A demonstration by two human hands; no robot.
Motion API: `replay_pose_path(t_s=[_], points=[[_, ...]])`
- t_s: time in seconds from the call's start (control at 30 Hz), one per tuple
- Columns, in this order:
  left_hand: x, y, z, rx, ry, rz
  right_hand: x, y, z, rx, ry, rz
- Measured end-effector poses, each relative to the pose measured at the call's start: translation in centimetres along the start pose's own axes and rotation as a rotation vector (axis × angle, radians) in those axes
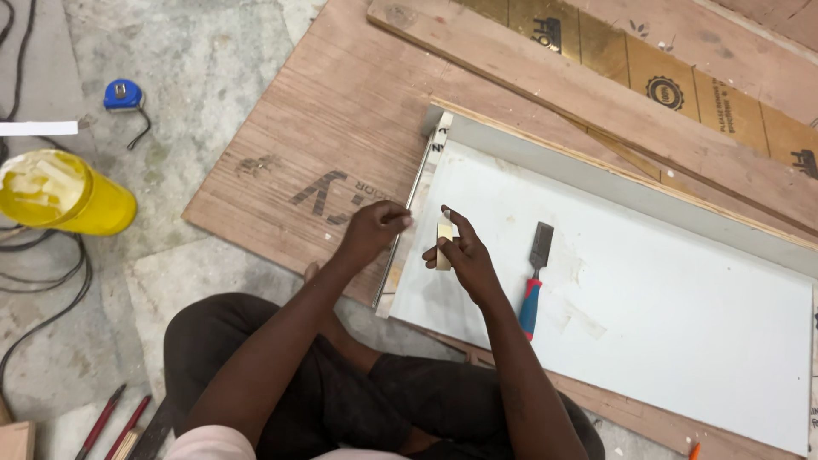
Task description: The person sits cross-legged on the floor and applies strips of masking tape to the edge of a white rectangular frame. They repeatedly tear off pieces of tape from a roll and press them onto the frame's edge, smoothing them down with their fingers.
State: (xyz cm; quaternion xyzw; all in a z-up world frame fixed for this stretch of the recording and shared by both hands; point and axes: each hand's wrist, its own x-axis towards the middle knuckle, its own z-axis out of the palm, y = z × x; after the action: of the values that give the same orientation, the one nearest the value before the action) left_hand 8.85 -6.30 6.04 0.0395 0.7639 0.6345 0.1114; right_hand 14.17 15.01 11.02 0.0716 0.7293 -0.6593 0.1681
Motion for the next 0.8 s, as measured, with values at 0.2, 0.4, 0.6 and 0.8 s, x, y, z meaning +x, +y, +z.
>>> replay_pose_path(t_s=[0.2,0.4,0.6,0.8], points=[[-1.5,3.3,2.2,0.058,0.007,0.092,-1.3,-1.3,1.3,-0.007,-0.106,-0.106],[-1.7,2.6,3.6,0.025,0.101,-0.056,-1.5,-1.8,1.9,-0.235,-0.077,-0.052],[1.2,0.5,4.3,-0.058,0.398,-0.096,0.7,-4.5,0.7,-0.511,0.086,0.064],[3.8,-0.9,5.8,-0.234,0.442,-0.197,4.3,-5.4,-0.4,-0.751,0.092,0.106]])
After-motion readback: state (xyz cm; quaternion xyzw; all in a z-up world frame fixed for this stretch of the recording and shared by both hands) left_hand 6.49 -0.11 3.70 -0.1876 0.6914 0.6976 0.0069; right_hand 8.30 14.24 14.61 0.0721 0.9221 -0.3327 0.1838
